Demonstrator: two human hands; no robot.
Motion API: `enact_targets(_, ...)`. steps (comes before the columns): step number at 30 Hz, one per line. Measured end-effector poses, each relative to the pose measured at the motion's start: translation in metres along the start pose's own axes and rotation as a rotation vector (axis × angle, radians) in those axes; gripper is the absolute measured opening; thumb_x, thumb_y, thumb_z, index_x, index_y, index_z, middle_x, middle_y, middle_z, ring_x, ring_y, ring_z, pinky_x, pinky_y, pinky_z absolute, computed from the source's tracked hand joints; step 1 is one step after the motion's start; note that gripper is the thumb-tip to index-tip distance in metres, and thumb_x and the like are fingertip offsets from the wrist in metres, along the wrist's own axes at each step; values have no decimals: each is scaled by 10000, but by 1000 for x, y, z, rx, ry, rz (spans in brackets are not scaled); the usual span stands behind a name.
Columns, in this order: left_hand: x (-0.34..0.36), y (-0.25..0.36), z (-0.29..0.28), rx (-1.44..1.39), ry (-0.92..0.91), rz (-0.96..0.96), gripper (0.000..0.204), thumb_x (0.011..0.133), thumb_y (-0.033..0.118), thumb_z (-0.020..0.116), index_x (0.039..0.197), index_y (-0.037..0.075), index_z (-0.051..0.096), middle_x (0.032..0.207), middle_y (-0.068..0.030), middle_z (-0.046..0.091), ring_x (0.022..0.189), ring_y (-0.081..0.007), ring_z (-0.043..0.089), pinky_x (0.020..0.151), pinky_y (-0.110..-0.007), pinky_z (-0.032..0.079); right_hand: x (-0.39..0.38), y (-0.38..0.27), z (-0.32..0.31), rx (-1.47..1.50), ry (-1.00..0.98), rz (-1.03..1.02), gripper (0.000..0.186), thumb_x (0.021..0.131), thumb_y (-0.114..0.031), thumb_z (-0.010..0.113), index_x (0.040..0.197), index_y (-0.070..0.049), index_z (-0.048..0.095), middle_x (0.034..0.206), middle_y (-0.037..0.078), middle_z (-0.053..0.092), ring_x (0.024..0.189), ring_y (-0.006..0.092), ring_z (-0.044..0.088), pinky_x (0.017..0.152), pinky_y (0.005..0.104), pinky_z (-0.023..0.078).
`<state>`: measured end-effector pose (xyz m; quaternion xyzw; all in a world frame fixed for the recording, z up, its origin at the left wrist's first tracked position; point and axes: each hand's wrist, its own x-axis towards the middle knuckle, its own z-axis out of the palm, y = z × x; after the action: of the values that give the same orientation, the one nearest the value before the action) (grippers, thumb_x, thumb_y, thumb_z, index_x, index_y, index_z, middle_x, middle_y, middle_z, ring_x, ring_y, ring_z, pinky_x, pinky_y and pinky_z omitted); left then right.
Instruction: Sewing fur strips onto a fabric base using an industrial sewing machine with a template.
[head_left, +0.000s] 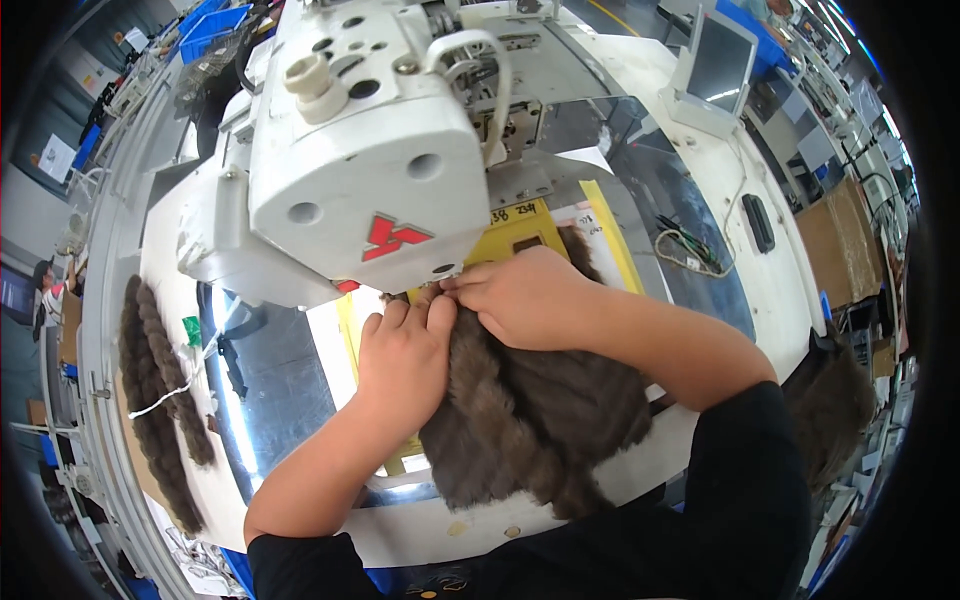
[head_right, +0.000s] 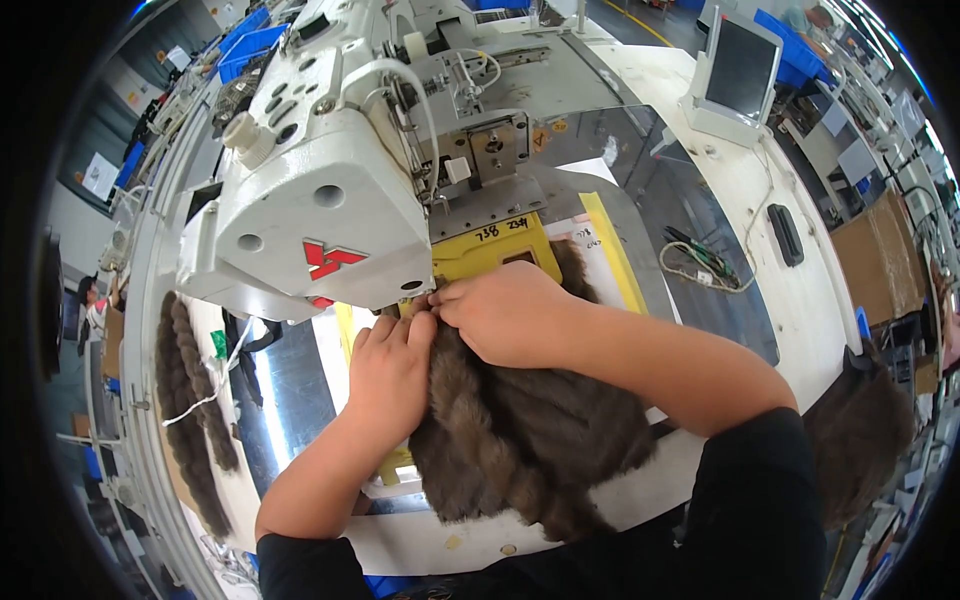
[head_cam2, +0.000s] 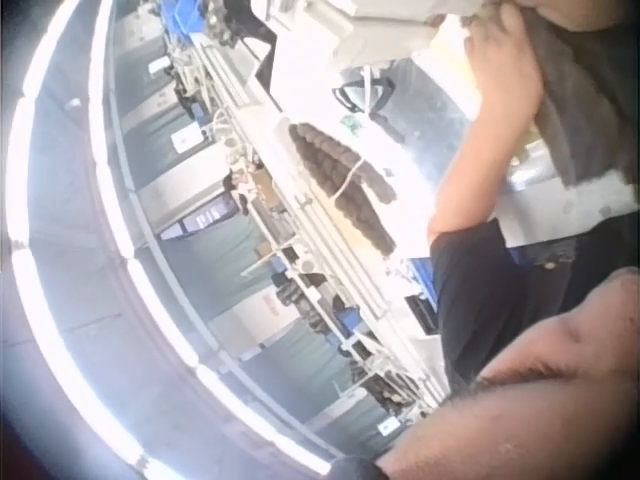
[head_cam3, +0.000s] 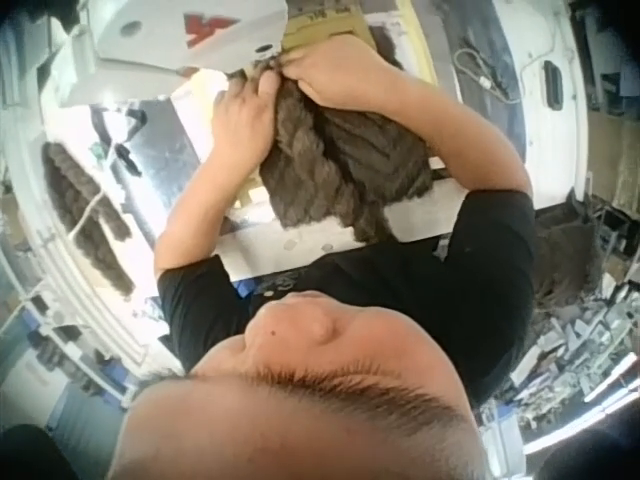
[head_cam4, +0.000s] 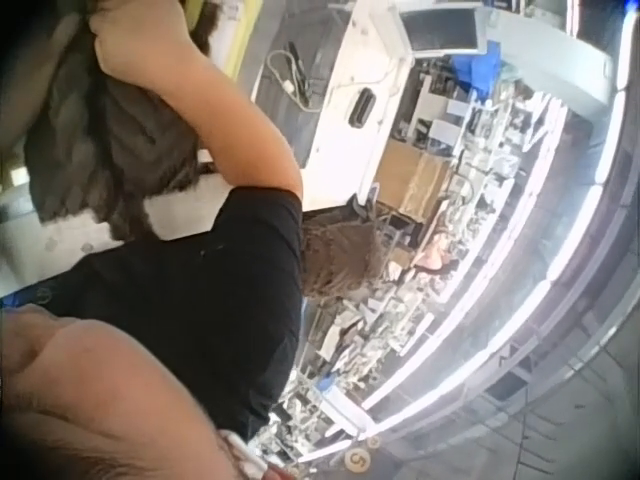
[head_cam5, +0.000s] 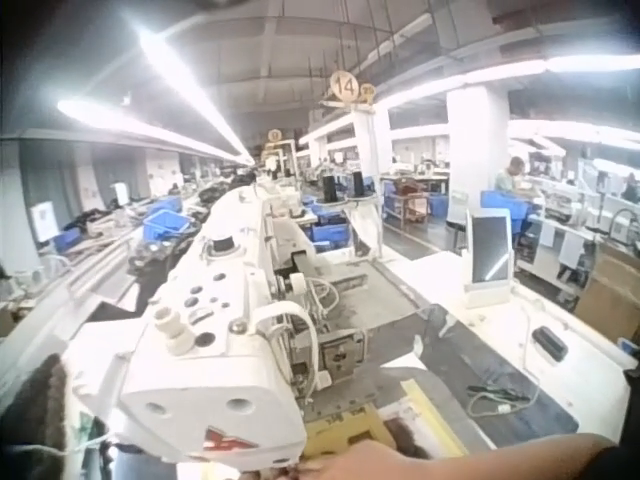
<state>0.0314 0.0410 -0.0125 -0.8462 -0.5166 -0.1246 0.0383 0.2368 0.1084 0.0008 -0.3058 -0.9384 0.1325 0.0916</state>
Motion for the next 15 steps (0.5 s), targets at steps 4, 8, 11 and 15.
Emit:
enact_targets(4, 1, -1, -5, -42, -10, -15, 271, 846, 84, 551, 1111, 53, 593, 1295, -138, 677, 944, -290, 626, 806, -395, 468, 2, -7, -4, -16, 1, 66, 287, 901, -176, 597, 1144, -141, 748, 1092, -6, 749, 978, 197, 712, 742, 386, 574)
enact_targets(8, 1, -5, -4, -68, -24, -7, 269, 835, 86, 555, 1097, 49, 603, 1274, -144, 685, 944, -294, 631, 794, -395, 469, 5, -9, -9, -4, 0, 81, 275, 893, -142, 569, 1093, -103, 755, 1081, 13, 742, 922, 217, 725, 704, 392, 574)
enact_targets(11, 3, -5, -4, -89, -19, 1, 270, 832, 84, 555, 1094, 43, 605, 1264, -153, 686, 944, -297, 633, 789, -398, 468, 6, -8, -6, -17, 17, 73, 281, 889, -140, 567, 1093, -106, 757, 1081, 12, 748, 919, 218, 728, 695, 383, 575)
enact_targets(15, 5, -4, -6, -84, -35, -7, 266, 828, 81, 550, 1084, 36, 606, 1259, -161, 686, 940, -298, 633, 790, -401, 466, 6, -9, -9, -12, 3, 102, 298, 884, -133, 563, 1105, -110, 762, 1101, 21, 750, 911, 215, 730, 689, 377, 576)
